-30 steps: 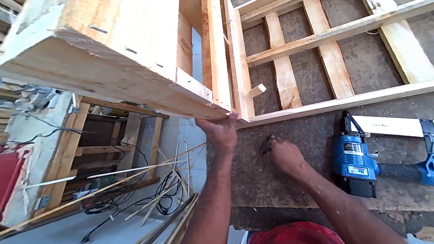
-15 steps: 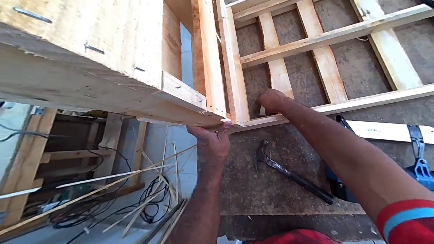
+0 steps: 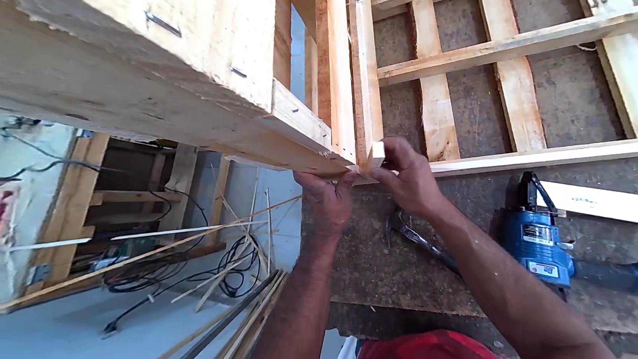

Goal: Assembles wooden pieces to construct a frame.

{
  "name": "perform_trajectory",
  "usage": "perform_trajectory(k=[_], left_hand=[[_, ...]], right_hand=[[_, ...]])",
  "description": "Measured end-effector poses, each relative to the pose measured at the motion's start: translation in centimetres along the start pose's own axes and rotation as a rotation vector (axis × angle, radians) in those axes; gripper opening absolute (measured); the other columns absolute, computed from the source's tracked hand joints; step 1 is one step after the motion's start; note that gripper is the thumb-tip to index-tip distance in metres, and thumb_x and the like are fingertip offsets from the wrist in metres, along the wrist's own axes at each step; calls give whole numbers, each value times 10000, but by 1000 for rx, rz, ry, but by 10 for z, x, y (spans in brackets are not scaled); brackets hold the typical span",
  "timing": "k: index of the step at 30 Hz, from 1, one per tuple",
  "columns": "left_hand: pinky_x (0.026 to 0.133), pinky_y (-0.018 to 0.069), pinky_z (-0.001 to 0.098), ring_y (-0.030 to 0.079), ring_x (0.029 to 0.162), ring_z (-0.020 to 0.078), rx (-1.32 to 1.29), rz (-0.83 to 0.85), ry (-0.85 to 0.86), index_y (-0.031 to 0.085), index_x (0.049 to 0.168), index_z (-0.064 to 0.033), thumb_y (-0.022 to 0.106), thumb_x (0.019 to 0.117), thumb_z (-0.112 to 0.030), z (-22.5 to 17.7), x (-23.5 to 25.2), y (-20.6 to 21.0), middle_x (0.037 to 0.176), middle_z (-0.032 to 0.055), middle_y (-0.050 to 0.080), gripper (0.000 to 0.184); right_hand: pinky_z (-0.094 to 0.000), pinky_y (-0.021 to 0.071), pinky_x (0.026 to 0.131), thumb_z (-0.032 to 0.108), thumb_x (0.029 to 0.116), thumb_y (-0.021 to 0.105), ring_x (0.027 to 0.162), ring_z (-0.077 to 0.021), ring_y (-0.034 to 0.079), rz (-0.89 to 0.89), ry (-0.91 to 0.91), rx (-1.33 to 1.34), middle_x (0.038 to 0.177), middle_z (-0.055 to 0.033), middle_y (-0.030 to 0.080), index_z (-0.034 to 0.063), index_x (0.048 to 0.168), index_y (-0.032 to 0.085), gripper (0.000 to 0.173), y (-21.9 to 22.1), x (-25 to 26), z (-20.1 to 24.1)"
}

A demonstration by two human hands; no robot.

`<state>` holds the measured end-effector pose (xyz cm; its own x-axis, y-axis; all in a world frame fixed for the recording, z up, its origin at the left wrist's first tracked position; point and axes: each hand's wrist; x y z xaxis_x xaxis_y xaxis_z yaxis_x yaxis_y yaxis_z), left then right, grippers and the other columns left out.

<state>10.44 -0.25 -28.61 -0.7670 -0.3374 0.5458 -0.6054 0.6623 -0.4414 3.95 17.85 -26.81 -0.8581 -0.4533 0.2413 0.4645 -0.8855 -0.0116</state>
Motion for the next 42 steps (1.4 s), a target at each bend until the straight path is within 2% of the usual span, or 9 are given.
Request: perform_trajectory(k=[6, 14, 18, 22, 26, 29, 34, 38, 42], left_hand=[[1145, 476, 436, 516, 1366, 229, -65, 30, 7, 109, 1533, 58, 639, 979, -535, -4, 3, -2, 1456, 217, 460, 969], [1162, 462, 409, 487, 1394, 225, -72, 12, -128, 99, 1538, 51, 794, 829, -586, -14, 2, -2, 1486, 233, 422, 1180], [1135, 438, 478, 454, 1404, 266, 177, -81, -259, 330, 1512, 12, 781, 883, -473, -55, -12, -19, 1507, 205, 442, 914], [753, 610, 272, 683, 853, 78, 185, -71, -153, 697, 1116, -50, 762, 937, -312, -78, -30, -17, 970, 13, 705, 323], [675, 607, 238, 678, 710, 11, 237, 110, -221, 731, 1220, -85, 669, 1000, -383, -78, -17, -7, 877, -27, 748, 375], [606, 584, 305, 655, 636, 40, 399, 151, -227, 772, 1092, -153, 659, 993, -461, -85, -4, -1, 797, -42, 736, 343], [539, 480, 524, 637, 596, 264, 761, 264, -222, 691, 759, -120, 474, 1044, -559, -104, 14, 0, 638, 68, 634, 567], [571, 526, 565, 695, 663, 318, 886, 335, -217, 745, 870, -98, 528, 1040, -457, -109, 16, 2, 717, 108, 700, 453], [562, 522, 564, 698, 665, 337, 965, 331, -190, 737, 825, -86, 557, 1016, -421, -109, 17, 9, 716, 124, 701, 426]], right_hand=[[-360, 590, 973, 147, 986, 690, 1076, -183, 693, 71, -148, -315, 1193, -107, 693, 25, 1289, 653, 328, 6, 2, 2], [-394, 582, 974, 163, 990, 685, 1106, -240, 693, -29, -125, -507, 1211, -128, 697, 35, 1310, 640, 348, 20, -5, 11], [-421, 584, 969, 188, 1008, 663, 1126, -270, 691, -63, -102, -542, 1226, -143, 696, 34, 1321, 636, 350, 26, -7, 12], [-410, 588, 935, 164, 993, 673, 1081, -271, 685, -86, -103, -554, 1173, -145, 683, 43, 1301, 653, 332, 24, -8, 14], [-393, 611, 904, 89, 977, 663, 1030, -228, 712, -75, -90, -500, 1185, -130, 697, 38, 1308, 649, 334, 26, -5, 11], [-402, 598, 938, 55, 989, 609, 1085, -241, 703, -68, -87, -505, 1213, -132, 695, 48, 1329, 643, 343, 24, -4, 11], [-405, 594, 930, 116, 1023, 588, 1065, -240, 702, -33, -67, -522, 1178, -126, 696, 59, 1335, 638, 321, 21, -1, 12], [-424, 609, 897, 82, 1014, 582, 1045, -257, 708, -59, -55, -494, 1170, -140, 691, 51, 1330, 643, 323, 24, -3, 13], [-417, 604, 913, 82, 999, 601, 1064, -233, 703, -53, -24, -431, 1207, -117, 689, 71, 1331, 657, 337, 23, -6, 3]])
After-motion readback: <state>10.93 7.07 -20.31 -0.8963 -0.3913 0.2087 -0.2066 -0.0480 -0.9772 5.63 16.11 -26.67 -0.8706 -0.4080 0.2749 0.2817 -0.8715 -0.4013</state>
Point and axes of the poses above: each hand's wrist, its own x-axis towards the middle knuckle, its own y-axis out of the palm, z = x × y
